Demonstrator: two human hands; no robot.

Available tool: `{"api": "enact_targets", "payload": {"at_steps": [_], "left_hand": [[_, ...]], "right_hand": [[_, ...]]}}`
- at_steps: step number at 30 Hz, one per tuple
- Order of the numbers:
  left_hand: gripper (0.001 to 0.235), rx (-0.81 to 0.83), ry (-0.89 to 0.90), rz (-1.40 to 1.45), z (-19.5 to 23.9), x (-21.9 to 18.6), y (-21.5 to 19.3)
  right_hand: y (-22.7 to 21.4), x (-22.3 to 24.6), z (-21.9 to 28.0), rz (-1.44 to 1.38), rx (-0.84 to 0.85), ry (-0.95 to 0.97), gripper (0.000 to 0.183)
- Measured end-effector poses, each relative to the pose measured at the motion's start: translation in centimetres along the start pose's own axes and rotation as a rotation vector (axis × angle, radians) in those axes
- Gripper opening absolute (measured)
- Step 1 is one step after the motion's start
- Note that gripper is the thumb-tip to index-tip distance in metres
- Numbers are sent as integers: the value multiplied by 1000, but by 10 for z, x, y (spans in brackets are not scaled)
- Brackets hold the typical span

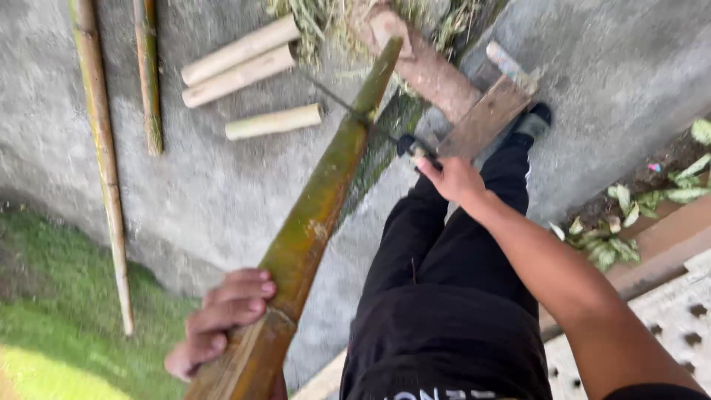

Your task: Cutting and shaping bamboo poles using a large machete on a wooden block.

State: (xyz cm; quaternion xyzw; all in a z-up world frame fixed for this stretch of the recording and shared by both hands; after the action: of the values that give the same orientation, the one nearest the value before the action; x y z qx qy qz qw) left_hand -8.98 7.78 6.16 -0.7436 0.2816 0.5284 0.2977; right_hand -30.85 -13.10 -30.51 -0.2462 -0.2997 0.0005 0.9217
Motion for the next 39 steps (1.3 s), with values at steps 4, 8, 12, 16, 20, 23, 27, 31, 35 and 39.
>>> {"api": "enact_targets", "payload": {"at_steps": [4,8,12,16,20,23,27,31,35,39], "left_hand": [[20,-13,-104,94,23,13,-26],[29,-219,-64,-43,-7,-10,25],[18,-15,-80,-63,27,10,-6],[26,-55,-50,-45,-1,-6,16],[23,-318,-36,-136,-25,-7,43],[50,-475,-63,-263,-9,-7,48],[58,-541,-99,-290,-32,-19,67],[60,-585,-16,-163,-26,-11,43],[67,-484,51,-204,-21,7,40],[65,-628,90,-149,-9,9,43]], "right_hand": [[-5,12,18,130,48,28,88],[-2,9,12,14,16,-132,86],[-15,-13,-18,56,-166,9,78],[-21,33,40,79,26,-99,76],[-2,9,6,-10,-88,-151,78],[8,12,13,-71,-82,-27,77],[15,34,29,-117,-11,-103,75],[19,-1,1,-149,-221,-139,74],[0,30,19,-47,-70,-49,74],[20,16,1,-164,-121,-135,72]]}}
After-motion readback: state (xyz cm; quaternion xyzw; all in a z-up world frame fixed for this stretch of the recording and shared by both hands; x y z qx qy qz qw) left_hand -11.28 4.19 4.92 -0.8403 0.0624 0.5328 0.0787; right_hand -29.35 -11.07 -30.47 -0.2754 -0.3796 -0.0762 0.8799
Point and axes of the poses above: each hand's wrist, its own z-axis away from the middle knuckle, its own y-axis out of the palm, x = y × z, the point moved 2 cm from there along -z, towards the middle knuckle, and after that the axes turned 7 degrees about -x, right-handed, at the moved point
